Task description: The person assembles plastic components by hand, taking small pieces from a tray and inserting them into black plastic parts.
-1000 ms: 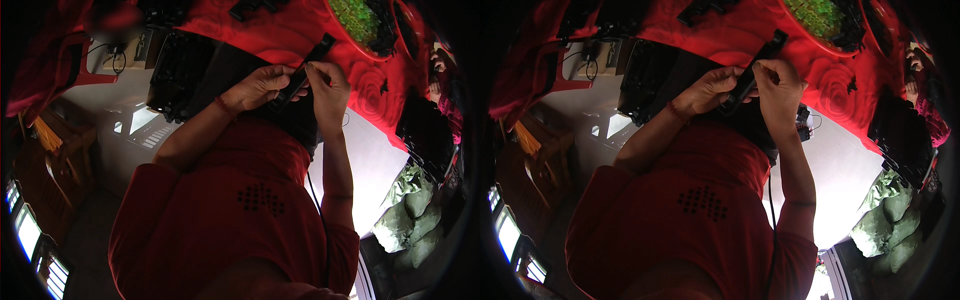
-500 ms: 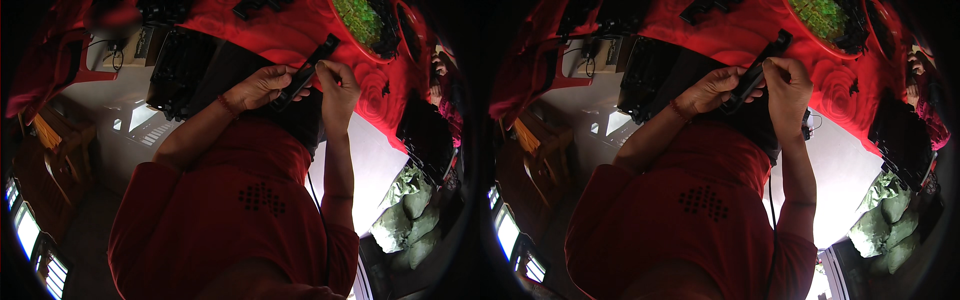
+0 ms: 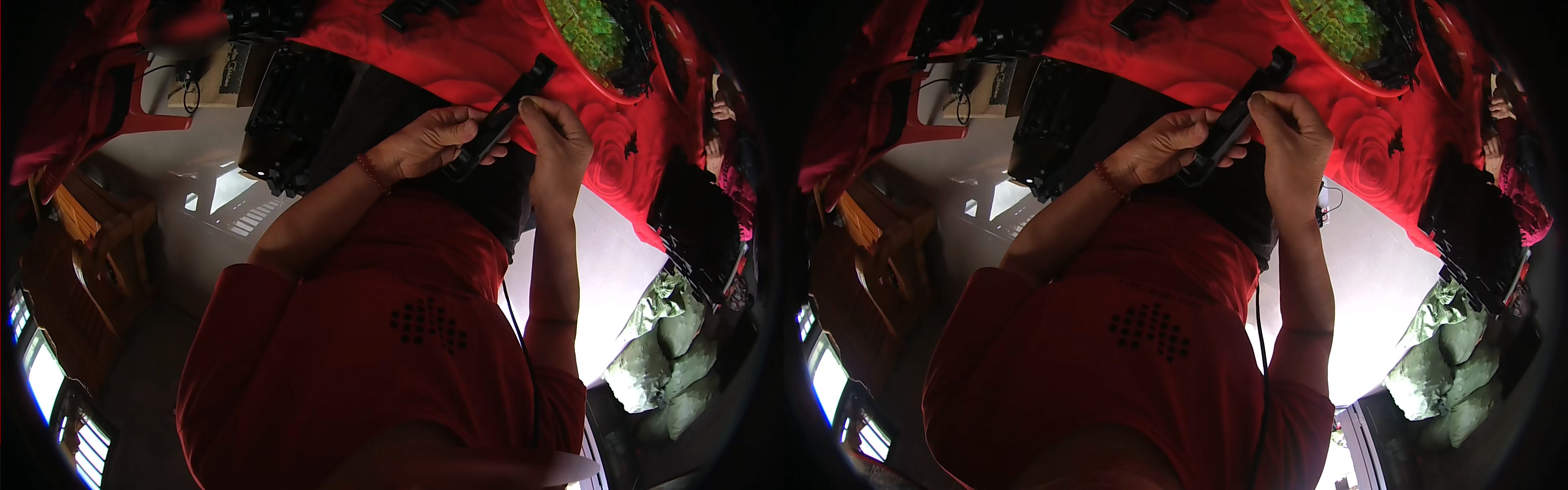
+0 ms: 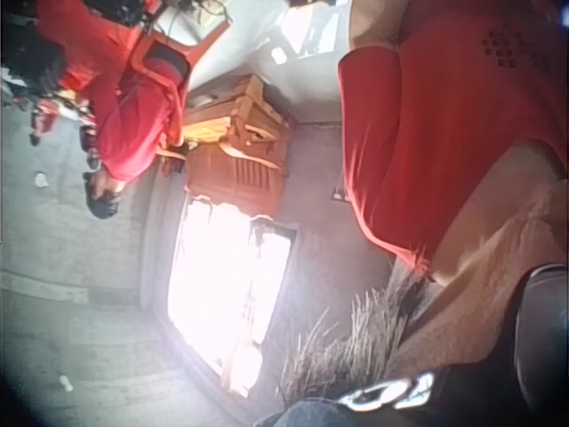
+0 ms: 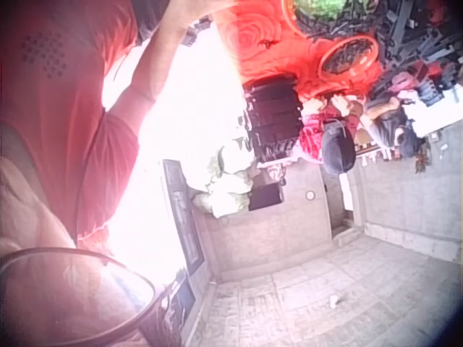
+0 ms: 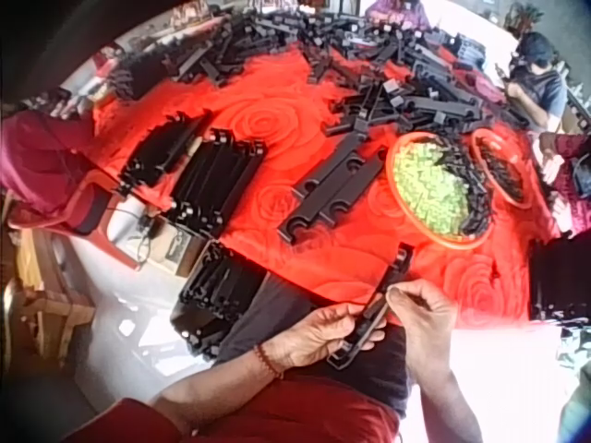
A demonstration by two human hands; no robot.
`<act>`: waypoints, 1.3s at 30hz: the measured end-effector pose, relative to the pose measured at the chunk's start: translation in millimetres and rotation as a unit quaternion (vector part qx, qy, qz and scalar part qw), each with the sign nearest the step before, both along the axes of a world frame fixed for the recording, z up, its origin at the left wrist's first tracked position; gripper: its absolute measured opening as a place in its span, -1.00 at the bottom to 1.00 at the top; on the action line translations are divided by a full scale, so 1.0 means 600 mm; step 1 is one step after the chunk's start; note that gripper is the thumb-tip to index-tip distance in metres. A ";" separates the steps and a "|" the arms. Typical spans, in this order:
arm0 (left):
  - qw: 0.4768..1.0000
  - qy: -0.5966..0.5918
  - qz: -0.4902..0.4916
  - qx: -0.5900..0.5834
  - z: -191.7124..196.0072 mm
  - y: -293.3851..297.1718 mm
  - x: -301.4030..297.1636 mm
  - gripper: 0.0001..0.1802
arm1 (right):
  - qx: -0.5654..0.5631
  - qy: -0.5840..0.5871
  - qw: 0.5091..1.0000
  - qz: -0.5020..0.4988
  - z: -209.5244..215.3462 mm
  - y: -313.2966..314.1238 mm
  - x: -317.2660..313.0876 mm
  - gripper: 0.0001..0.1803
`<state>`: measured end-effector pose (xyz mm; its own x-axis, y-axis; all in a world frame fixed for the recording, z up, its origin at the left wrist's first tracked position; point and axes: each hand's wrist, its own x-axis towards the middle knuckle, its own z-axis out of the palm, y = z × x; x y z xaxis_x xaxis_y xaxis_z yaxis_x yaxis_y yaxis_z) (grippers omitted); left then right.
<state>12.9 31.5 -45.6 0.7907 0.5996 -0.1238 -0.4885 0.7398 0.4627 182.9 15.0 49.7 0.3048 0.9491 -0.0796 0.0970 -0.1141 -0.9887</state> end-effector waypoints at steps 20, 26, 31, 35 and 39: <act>1.000 0.005 -0.007 -0.017 0.005 -0.001 -0.002 -0.43 | 0.085 -0.418 0.903 0.057 -0.020 -0.001 -0.010 -0.92; 0.999 0.039 -0.005 -0.002 -0.005 -0.001 0.001 -0.52 | 0.131 -0.516 0.845 0.051 -0.029 -0.001 -0.008 -0.90; 0.999 0.040 0.000 0.006 0.009 0.000 -0.001 -0.49 | 0.082 -0.367 0.925 0.050 -0.029 -0.004 -0.007 -0.93; 1.000 0.002 -0.009 -0.014 0.023 -0.001 -0.004 -0.44 | 0.050 -0.274 0.959 0.045 -0.028 -0.002 -0.006 -0.95; 0.999 -0.011 -0.018 -0.029 0.016 -0.001 -0.005 -0.43 | 0.069 -0.328 0.941 0.043 -0.025 0.000 -0.006 -0.94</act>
